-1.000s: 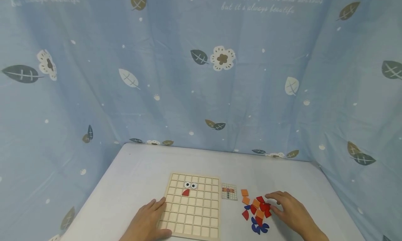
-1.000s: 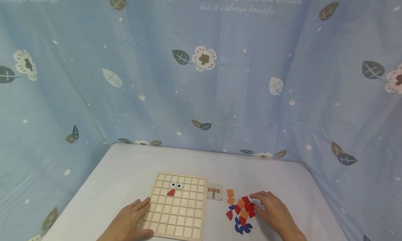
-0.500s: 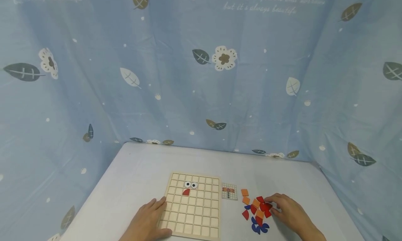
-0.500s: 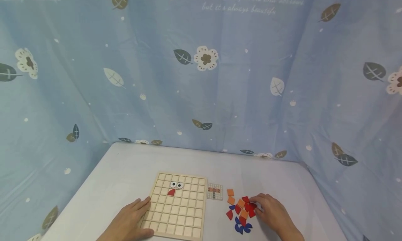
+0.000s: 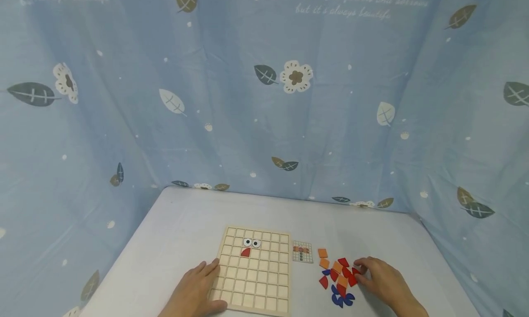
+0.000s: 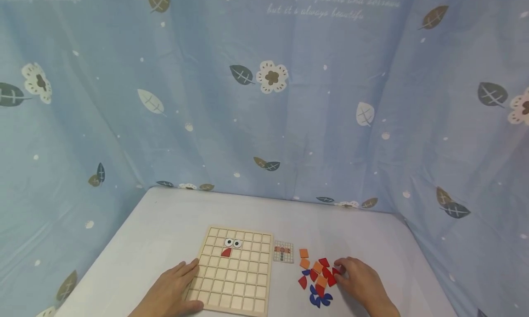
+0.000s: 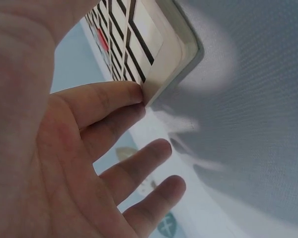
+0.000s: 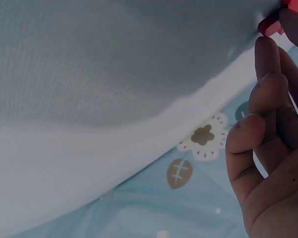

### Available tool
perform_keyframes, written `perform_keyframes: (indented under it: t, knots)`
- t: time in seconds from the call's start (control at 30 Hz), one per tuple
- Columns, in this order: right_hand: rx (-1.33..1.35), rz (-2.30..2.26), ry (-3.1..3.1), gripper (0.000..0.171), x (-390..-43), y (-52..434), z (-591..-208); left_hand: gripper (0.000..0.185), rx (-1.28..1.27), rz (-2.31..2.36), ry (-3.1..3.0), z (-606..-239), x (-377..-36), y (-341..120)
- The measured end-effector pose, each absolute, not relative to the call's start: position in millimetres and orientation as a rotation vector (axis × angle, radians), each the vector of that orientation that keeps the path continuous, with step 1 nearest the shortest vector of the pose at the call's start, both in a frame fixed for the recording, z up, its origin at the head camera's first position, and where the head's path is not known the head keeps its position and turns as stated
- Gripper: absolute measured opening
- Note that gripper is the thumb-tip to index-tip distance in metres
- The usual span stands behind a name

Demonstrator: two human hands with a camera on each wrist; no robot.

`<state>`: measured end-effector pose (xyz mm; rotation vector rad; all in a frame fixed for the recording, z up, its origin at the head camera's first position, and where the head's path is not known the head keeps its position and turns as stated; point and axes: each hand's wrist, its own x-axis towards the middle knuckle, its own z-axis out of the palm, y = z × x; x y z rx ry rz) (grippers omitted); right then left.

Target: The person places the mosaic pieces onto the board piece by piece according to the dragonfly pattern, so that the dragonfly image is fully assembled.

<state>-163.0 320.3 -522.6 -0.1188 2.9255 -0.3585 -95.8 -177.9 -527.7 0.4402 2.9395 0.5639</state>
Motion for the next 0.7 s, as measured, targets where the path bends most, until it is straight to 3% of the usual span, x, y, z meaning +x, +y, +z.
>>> perform_keyframes:
  t: [0.2,0.7]
  knots:
    - [-0.128,-0.340,2.924,0.025,-163.3,320.4,-522.2,0.097,0.455,0.587,2.940,-526.7,-95.1,-178.1]
    - [-0.157,-0.351,2.922,0.028,-166.0,323.7,-525.2,0.096,0.464,0.557,2.958,-524.6,-93.9,-176.1]
